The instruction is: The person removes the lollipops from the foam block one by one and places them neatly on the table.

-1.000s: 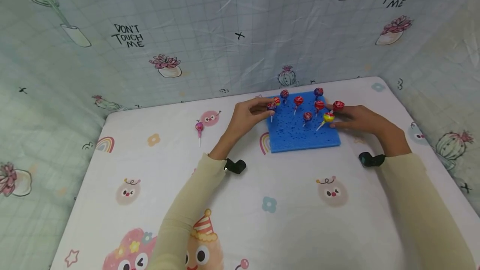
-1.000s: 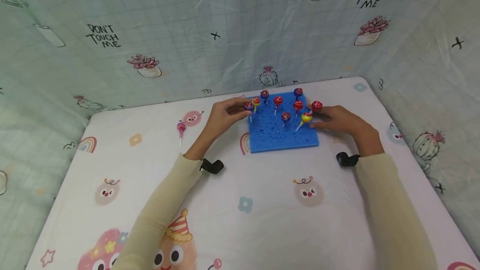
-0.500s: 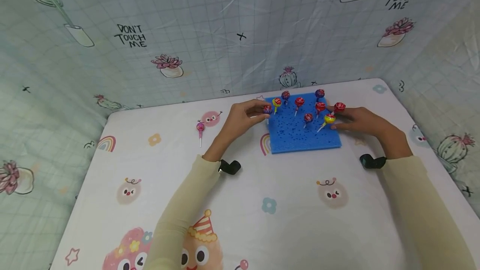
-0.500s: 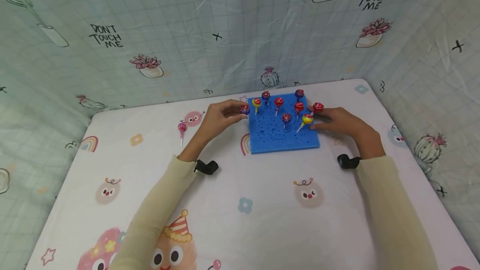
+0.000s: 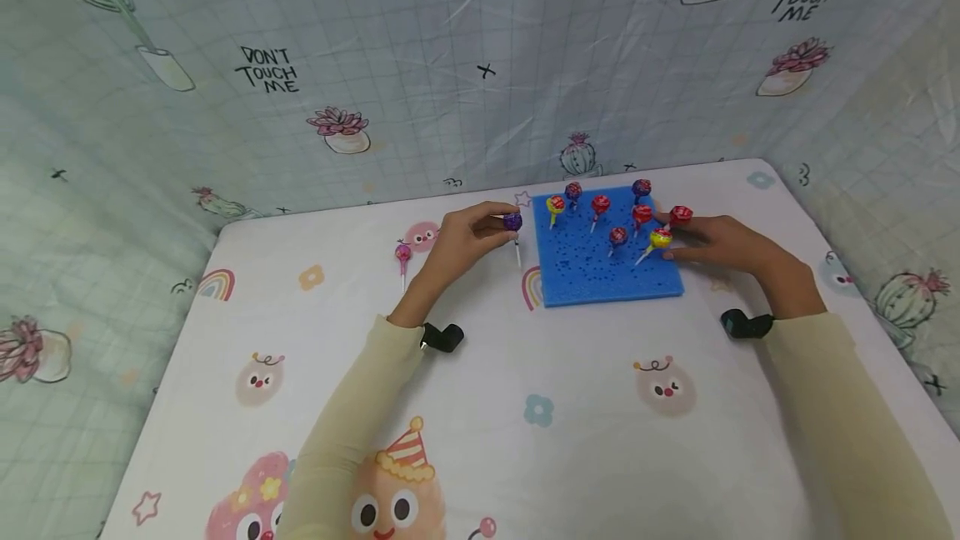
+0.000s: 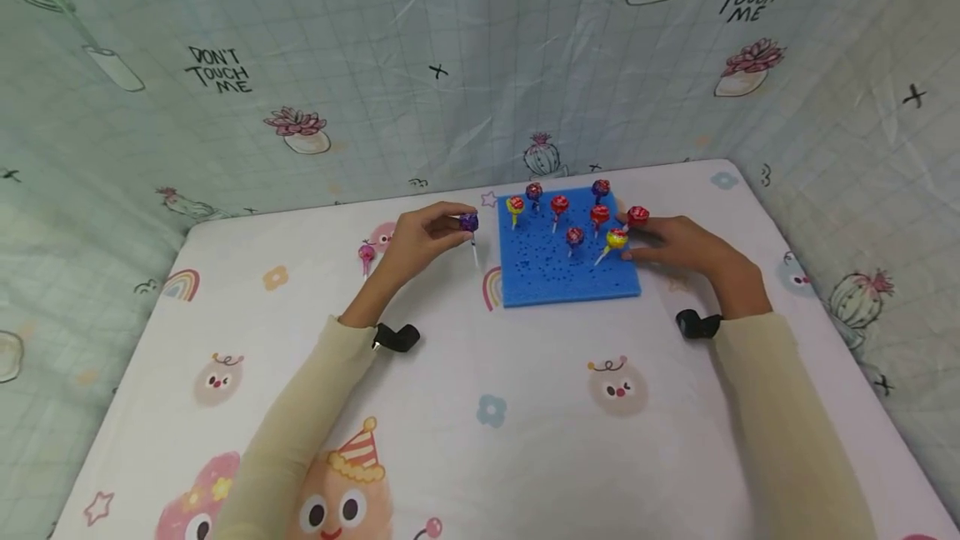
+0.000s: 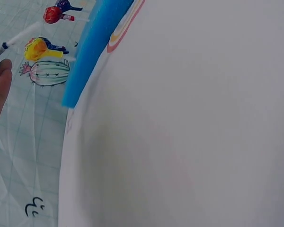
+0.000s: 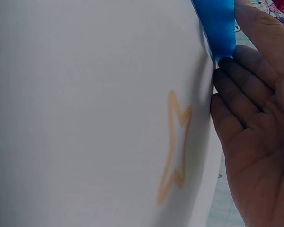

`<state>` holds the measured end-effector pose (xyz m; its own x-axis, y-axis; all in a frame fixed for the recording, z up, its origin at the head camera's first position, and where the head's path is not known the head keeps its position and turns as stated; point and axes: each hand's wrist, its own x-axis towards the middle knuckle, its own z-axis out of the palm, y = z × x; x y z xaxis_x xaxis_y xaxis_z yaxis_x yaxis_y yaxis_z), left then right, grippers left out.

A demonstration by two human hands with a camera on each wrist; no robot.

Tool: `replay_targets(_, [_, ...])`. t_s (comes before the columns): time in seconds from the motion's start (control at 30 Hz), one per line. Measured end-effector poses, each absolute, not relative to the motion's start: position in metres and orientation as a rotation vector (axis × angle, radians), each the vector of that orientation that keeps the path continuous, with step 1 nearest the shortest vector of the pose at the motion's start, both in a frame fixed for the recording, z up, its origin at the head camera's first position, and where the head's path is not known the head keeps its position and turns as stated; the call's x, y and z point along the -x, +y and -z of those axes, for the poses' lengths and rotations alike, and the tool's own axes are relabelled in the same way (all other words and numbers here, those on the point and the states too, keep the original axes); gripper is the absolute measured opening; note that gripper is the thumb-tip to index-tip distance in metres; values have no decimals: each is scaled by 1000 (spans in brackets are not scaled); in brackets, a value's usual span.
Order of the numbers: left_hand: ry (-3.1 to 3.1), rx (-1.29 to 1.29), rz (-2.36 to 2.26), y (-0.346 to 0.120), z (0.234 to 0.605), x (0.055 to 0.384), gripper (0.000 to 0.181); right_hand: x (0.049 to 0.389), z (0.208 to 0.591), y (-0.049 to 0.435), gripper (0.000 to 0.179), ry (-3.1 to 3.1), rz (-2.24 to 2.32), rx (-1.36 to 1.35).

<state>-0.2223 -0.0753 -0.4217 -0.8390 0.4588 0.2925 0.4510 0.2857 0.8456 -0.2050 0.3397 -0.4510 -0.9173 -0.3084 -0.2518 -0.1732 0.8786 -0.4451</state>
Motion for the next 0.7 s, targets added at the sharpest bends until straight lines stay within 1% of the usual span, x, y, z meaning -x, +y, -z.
replay_targets(0.27, [2616, -904, -1615, -99, 433, 231, 32, 207, 453, 340, 79, 2747, 612, 370])
replay_targets(0.7, [2771, -808, -1404, -150, 424, 234, 33, 206, 454, 341, 77, 2758, 615, 386])
